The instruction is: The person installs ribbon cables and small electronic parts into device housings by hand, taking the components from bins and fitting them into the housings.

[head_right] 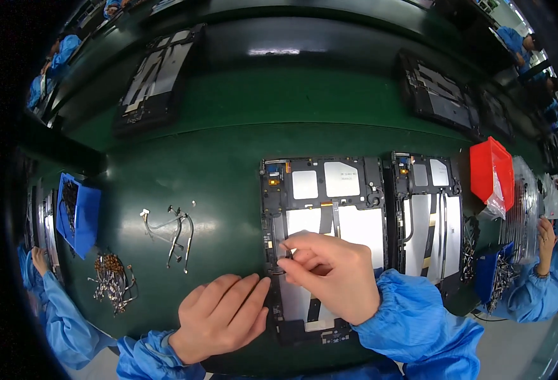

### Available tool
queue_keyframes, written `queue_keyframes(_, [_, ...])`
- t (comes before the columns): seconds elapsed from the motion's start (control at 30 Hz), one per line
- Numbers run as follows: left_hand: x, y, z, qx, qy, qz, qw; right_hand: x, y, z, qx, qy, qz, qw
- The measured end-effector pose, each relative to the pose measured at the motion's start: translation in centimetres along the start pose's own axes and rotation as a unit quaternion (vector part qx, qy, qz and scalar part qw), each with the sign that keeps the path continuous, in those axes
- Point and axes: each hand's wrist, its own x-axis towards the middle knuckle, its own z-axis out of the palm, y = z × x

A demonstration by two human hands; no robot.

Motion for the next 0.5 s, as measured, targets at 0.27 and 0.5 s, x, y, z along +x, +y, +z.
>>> queue_keyframes(0.27, [0.9,-0.4,0.7,0.106,-0.026,0.063,0.992,0.3,0.3,-0.2,0.025,-0.012,-0.007,1.000])
queue_keyframes(0.5, [0.8,1.1,0.7,0.041,0.012,0.077,0.996,0.2,0.8,-0.3,0.042,-0.020,-0.025,0.999])
